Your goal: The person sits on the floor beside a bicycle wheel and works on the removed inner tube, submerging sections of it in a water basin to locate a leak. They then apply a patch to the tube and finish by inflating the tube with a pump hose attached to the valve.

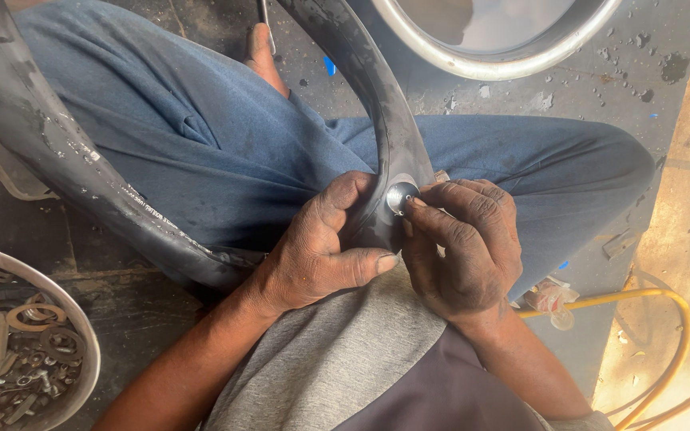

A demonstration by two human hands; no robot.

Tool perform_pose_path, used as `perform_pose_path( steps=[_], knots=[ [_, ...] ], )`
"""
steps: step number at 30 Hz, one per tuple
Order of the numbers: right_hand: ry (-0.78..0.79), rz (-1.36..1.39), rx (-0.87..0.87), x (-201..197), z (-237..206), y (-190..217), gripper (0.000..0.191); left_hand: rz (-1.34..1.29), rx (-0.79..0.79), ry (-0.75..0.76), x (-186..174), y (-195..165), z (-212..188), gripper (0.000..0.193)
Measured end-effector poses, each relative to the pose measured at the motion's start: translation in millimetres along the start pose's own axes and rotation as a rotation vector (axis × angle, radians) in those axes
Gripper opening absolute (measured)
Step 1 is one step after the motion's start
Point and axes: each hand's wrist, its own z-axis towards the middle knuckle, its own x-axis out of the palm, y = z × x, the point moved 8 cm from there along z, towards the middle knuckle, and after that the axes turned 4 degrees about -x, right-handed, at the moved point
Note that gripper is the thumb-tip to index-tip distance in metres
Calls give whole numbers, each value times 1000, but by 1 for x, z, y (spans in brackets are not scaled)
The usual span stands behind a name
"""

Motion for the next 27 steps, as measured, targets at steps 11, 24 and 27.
perform_pose_path(
  steps=[11, 24, 27],
  knots=[
    [98, -37, -11, 6, 4, 5, 28, 3, 10, 16, -2, -3, 0, 67],
    [-16, 863, 757, 35, -34, -67, 41, 306, 189, -128, -6, -21, 4, 76],
    [0, 1374, 1053, 71, -51, -69, 48, 454, 119, -211, -4, -10, 10, 76]
  ],
)
